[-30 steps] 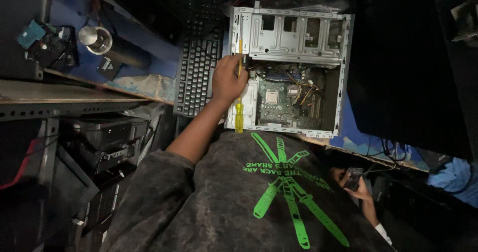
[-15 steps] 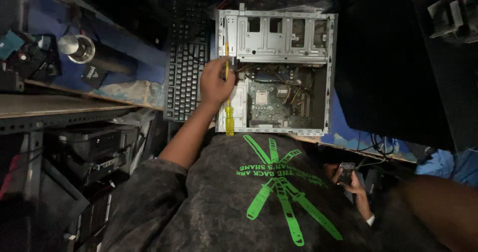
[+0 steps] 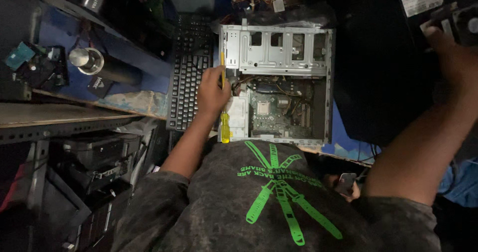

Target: The person uses a yellow screwdriver to remove screws from a desktop computer case. They then install a CPU fan onto the motherboard and secure it with screws. The person works inside an open computer case on a cluttered workbench.

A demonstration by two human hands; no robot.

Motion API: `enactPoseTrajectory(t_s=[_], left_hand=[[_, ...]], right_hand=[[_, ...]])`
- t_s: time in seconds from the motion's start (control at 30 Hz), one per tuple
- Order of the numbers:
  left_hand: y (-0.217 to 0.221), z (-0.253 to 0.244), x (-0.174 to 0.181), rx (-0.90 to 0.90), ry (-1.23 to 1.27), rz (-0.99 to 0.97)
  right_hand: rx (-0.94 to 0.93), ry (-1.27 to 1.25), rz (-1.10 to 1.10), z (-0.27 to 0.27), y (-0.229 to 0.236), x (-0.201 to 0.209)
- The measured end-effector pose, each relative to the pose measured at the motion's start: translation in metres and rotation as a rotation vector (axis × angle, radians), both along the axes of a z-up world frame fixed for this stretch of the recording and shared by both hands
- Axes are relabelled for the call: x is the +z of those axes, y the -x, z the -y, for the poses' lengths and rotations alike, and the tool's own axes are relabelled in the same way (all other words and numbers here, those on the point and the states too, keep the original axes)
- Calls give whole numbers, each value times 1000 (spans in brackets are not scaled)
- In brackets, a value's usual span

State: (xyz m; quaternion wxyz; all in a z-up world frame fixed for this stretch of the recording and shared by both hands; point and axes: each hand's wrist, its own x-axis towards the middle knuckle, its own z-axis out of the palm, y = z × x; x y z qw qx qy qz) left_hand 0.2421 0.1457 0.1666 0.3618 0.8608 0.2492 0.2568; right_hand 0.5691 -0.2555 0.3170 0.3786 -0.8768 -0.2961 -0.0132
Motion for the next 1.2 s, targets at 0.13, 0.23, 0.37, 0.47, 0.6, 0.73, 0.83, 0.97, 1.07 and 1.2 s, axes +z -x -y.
enactPoseTrajectory(t_s=[0.13,0.23,0.37,0.47,0.6,0.73,0.83,0.97,1.07,1.2], left_hand=[[-1,0,-3,-9,-58,42],[-2,1,-2,-2,-18,32],[-1,1,3,-13,-16,63],[0,3,11,1,-8,40],[-2,7,24,20,-46,35],[-7,24,28,-118,236,92],[-20,43,23,-363,729,72],[-28,57,17,-636,1039,-65],[-22,66,15,-733,1206,-40],[-13,78,9,-762,1218,-84]], right_hand=[[-43,-51,-50,9,-13,-9],[-86,-95,-75,18,-26,-18],[-142,-178,-139,21,-19,-28],[-284,-177,-132,12,12,-19],[-21,-267,240,-16,86,18],[261,-559,30,-70,146,36],[468,-558,-84,-104,175,24],[460,-200,39,-118,202,-4],[340,-80,89,-125,222,-27],[238,3,142,-135,238,-49]])
